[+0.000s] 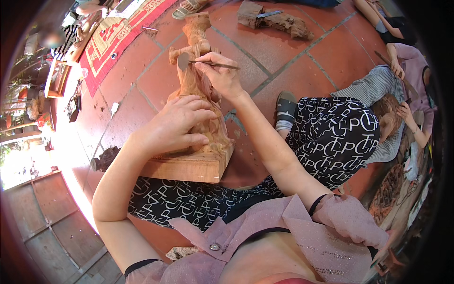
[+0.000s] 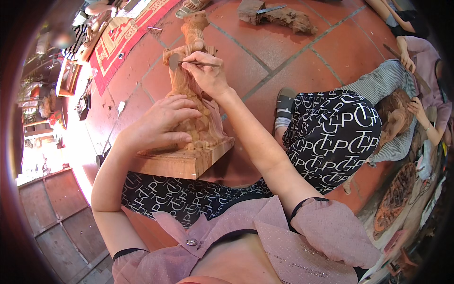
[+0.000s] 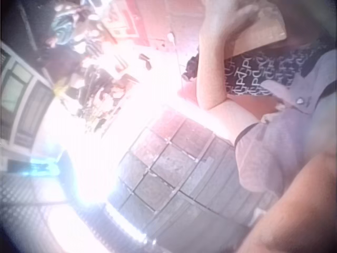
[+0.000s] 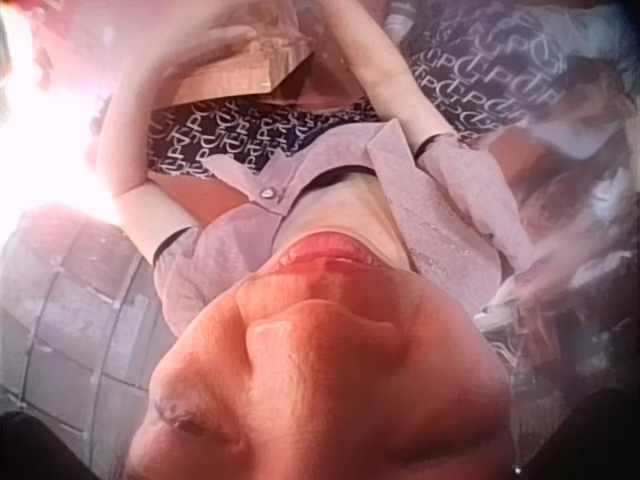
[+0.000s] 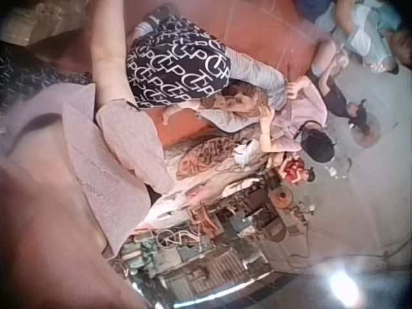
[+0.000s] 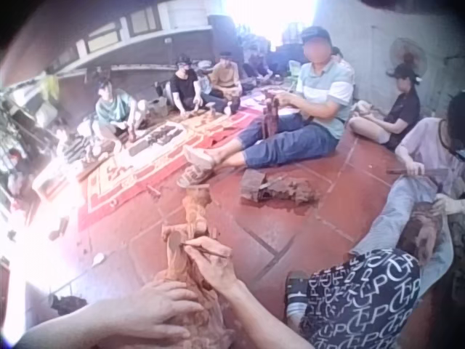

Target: The person carves a wooden figurine using a chisel and mallet, seated on the floor. They repeatedly strike the chisel to shape the wood and occasionally rotate the piece to access different sides.

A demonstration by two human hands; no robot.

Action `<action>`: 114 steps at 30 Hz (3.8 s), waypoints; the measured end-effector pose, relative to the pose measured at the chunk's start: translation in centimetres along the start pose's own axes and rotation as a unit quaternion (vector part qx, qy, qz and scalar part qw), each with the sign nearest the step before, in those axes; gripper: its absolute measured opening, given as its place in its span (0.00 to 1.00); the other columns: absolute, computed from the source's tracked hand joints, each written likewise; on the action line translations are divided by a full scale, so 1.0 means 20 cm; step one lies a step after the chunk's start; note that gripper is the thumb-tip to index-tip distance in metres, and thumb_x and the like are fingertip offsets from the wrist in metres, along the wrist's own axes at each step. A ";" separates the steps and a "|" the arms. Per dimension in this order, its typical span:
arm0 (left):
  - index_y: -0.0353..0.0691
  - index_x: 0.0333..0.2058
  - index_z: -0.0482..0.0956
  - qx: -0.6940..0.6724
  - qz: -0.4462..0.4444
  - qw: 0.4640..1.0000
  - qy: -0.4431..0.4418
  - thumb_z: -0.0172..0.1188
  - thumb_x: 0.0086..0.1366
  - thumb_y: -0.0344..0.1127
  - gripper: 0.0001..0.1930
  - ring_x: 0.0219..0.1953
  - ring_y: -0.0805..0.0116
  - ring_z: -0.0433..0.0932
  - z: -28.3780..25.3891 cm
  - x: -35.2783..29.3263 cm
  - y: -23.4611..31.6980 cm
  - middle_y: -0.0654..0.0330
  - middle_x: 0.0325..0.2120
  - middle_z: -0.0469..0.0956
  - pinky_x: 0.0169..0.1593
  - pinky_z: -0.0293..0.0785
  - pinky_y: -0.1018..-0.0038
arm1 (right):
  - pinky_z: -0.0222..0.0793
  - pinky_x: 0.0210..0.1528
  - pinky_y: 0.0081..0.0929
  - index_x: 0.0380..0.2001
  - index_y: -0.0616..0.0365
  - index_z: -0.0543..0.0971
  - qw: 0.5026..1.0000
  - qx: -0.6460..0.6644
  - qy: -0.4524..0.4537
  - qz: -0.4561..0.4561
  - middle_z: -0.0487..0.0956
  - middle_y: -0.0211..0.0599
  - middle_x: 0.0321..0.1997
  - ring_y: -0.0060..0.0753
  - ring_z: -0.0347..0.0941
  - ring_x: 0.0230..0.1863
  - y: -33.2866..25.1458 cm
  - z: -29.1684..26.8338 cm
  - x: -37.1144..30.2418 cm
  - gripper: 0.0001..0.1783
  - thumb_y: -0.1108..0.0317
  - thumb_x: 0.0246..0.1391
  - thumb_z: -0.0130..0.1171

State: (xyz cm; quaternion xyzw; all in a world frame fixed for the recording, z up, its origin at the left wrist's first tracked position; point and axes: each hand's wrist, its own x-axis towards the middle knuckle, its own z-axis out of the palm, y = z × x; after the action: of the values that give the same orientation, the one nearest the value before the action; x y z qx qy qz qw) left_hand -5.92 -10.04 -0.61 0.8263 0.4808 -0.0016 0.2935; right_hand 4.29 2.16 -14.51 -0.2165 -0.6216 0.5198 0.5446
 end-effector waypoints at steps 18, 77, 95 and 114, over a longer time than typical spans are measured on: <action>0.36 0.49 0.72 -0.010 0.000 1.000 0.000 0.60 0.52 0.43 0.27 0.57 0.53 0.62 0.01 0.00 -0.03 0.52 0.51 0.68 0.61 0.56 0.61 | 0.66 0.31 0.19 0.29 0.60 0.77 0.991 0.081 0.064 0.083 0.76 0.26 0.24 0.15 0.69 0.28 0.04 0.02 -0.09 0.04 0.73 0.50 0.62; 0.37 0.50 0.72 -0.006 -0.007 1.000 -0.010 0.60 0.52 0.46 0.28 0.59 0.51 0.61 -0.01 0.01 0.00 0.50 0.53 0.67 0.62 0.55 0.60 | 0.74 0.33 0.19 0.29 0.61 0.73 0.971 0.161 0.121 0.132 0.79 0.34 0.28 0.22 0.76 0.28 0.09 0.06 -0.07 0.04 0.75 0.53 0.59; 0.36 0.50 0.72 -0.020 -0.015 0.999 -0.031 0.59 0.54 0.50 0.29 0.60 0.50 0.59 -0.04 0.02 0.03 0.49 0.53 0.66 0.63 0.52 0.59 | 0.68 0.28 0.20 0.25 0.61 0.76 0.990 0.045 0.127 0.045 0.78 0.31 0.23 0.17 0.71 0.24 0.04 0.10 -0.06 0.05 0.74 0.47 0.63; 0.38 0.50 0.72 -0.008 -0.017 1.000 -0.022 0.61 0.53 0.49 0.29 0.60 0.49 0.60 -0.02 0.02 0.00 0.51 0.53 0.67 0.63 0.54 0.59 | 0.75 0.30 0.25 0.34 0.61 0.79 0.923 0.286 0.044 0.254 0.78 0.33 0.27 0.27 0.76 0.25 0.06 -0.20 0.05 0.10 0.67 0.50 0.64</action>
State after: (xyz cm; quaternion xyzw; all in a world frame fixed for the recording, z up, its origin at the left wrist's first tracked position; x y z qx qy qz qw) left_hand -5.85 -9.45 -0.45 0.8155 0.4881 -0.0207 0.3103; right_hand 7.19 4.95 -15.61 -0.2248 -0.3459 0.7866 0.4594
